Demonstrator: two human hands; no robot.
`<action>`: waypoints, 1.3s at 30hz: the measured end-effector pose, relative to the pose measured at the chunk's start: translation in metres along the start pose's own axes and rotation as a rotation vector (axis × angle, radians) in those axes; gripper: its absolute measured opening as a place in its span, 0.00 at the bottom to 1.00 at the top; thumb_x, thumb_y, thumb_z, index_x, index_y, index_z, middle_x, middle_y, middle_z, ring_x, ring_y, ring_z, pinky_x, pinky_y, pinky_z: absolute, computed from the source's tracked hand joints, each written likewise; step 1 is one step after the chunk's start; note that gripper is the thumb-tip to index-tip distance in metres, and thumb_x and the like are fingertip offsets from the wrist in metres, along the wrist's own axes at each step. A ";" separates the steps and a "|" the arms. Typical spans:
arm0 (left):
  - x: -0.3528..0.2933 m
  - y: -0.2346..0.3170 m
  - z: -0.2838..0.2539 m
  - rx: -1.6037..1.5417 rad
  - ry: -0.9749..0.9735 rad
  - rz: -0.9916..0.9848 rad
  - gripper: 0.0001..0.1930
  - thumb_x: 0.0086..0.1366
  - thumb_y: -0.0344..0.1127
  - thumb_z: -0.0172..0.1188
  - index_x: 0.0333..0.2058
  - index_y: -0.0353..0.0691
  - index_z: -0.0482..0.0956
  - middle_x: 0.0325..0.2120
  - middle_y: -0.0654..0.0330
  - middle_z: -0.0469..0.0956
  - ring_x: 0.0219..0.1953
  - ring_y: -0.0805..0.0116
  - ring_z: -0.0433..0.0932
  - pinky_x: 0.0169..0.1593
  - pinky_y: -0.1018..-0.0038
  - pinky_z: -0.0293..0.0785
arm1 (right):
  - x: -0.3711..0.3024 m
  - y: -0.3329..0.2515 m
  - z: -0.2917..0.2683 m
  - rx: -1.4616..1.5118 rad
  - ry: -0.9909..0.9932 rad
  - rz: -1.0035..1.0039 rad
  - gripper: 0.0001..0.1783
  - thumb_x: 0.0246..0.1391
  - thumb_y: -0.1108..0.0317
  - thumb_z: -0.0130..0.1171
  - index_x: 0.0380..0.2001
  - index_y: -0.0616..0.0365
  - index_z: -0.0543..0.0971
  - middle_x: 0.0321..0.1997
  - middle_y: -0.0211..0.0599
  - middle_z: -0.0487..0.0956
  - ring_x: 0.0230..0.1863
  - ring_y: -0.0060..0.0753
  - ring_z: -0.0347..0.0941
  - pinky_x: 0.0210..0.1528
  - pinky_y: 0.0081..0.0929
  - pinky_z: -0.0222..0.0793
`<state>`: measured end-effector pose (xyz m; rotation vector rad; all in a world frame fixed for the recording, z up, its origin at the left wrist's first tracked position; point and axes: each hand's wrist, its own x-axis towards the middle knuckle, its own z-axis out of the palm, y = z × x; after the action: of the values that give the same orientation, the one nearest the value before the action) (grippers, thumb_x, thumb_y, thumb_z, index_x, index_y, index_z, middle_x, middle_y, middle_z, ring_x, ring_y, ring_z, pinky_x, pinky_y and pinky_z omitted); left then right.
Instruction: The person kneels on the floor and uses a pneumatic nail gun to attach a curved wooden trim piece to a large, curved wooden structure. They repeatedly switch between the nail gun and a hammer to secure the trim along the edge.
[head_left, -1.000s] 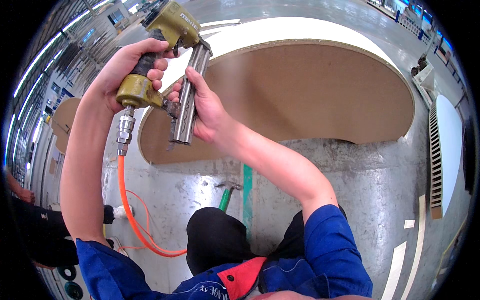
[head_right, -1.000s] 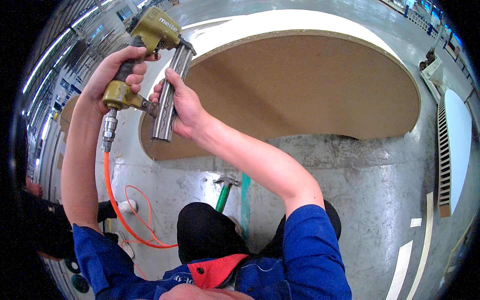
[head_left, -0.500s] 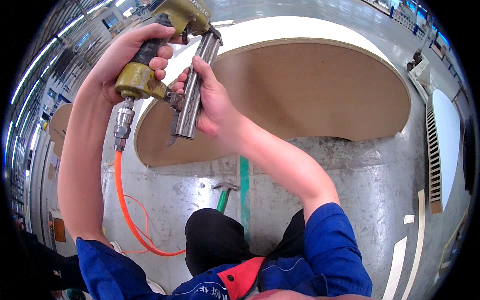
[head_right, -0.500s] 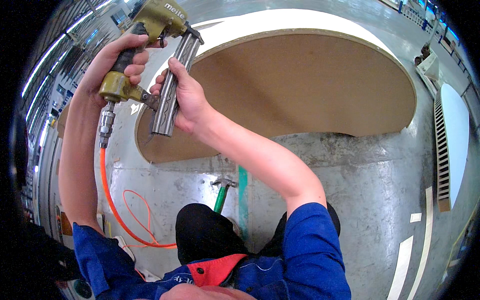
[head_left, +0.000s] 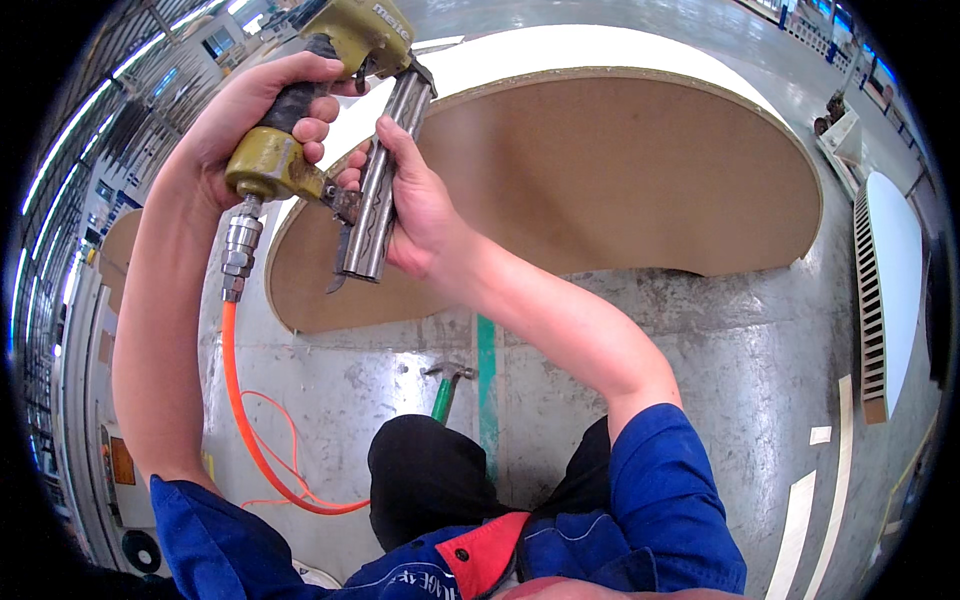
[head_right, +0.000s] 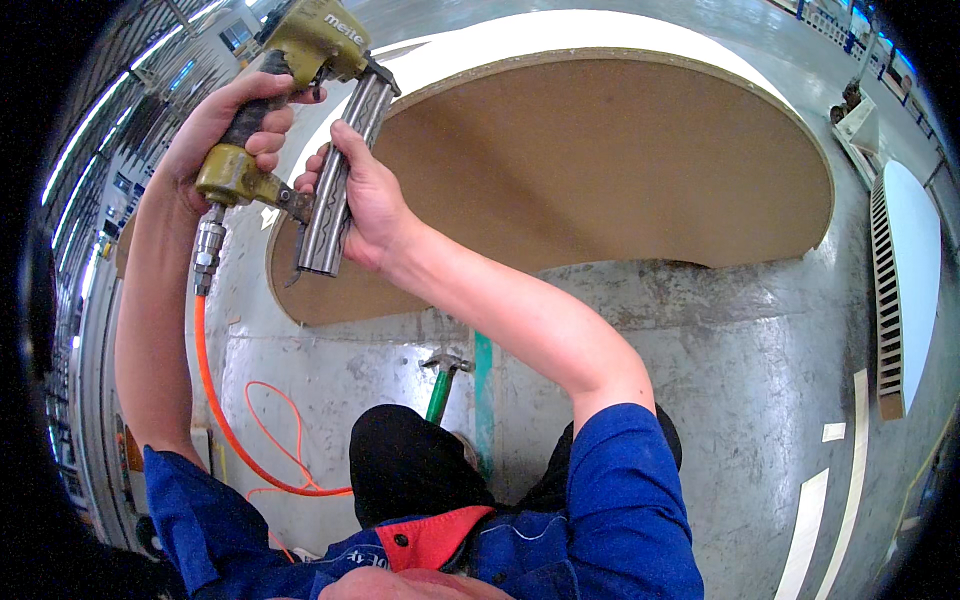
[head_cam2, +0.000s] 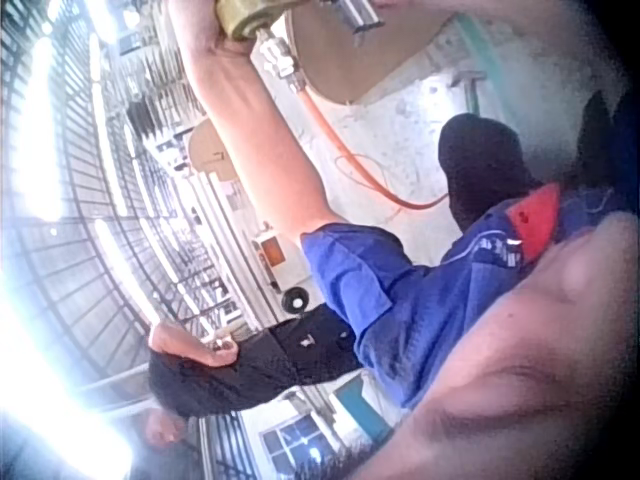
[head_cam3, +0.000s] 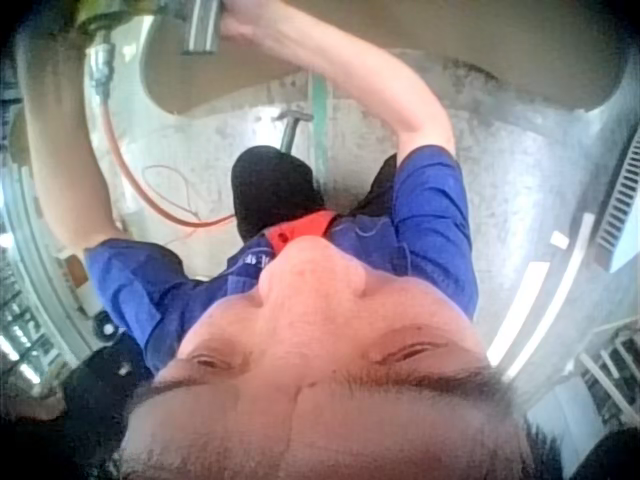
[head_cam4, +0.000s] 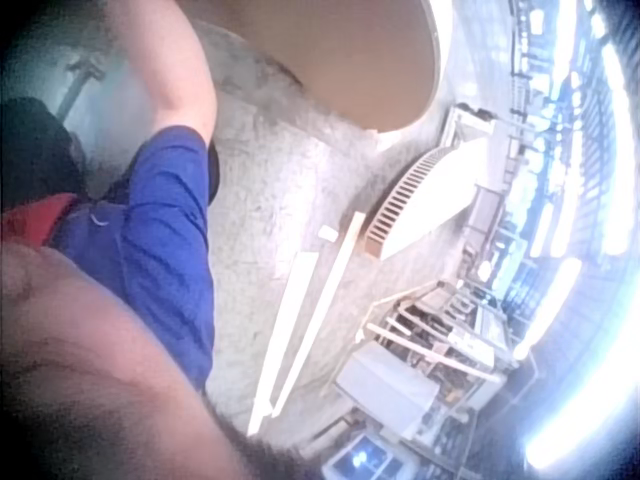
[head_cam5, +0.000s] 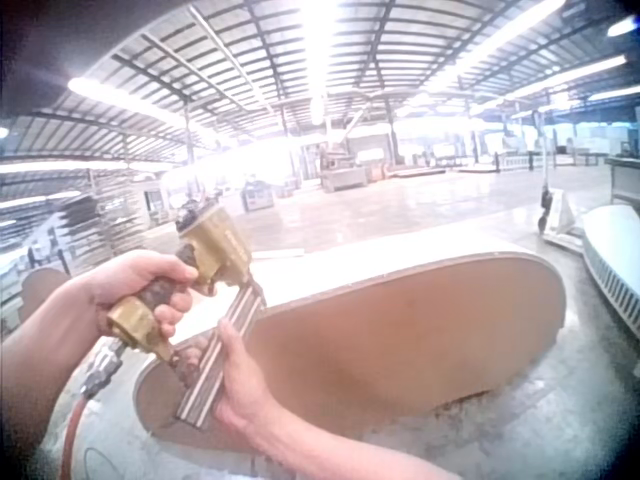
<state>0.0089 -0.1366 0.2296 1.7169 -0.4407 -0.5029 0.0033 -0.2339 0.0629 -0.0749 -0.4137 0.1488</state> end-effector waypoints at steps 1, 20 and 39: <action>-0.001 0.000 0.000 0.012 0.018 0.013 0.20 0.69 0.40 0.55 0.50 0.27 0.70 0.17 0.71 0.68 0.14 0.85 0.69 0.18 0.86 0.73 | 0.000 0.001 0.002 -0.003 0.008 -0.005 0.20 0.63 0.49 0.57 0.29 0.54 0.73 0.27 0.31 0.74 0.29 0.29 0.75 0.34 0.26 0.76; -0.002 0.001 0.001 -0.019 -0.023 -0.005 0.21 0.70 0.40 0.55 0.51 0.27 0.69 0.16 0.72 0.67 0.14 0.85 0.69 0.18 0.87 0.72 | -0.001 0.002 0.004 0.018 0.009 0.007 0.20 0.63 0.49 0.56 0.30 0.54 0.73 0.26 0.30 0.74 0.29 0.29 0.74 0.34 0.26 0.77; -0.050 -0.229 -0.051 0.200 -0.221 0.092 0.24 0.57 0.33 0.68 0.50 0.33 0.73 0.37 0.59 0.82 0.41 0.70 0.80 0.49 0.70 0.76 | -0.074 0.017 -0.104 -1.190 0.392 0.112 0.13 0.50 0.63 0.70 0.21 0.58 0.77 0.19 0.29 0.77 0.22 0.19 0.71 0.26 0.23 0.67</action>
<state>-0.0005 -0.0227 0.0185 1.8298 -0.7468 -0.6005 -0.0237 -0.2328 -0.0629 -1.2798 -0.0565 -0.0224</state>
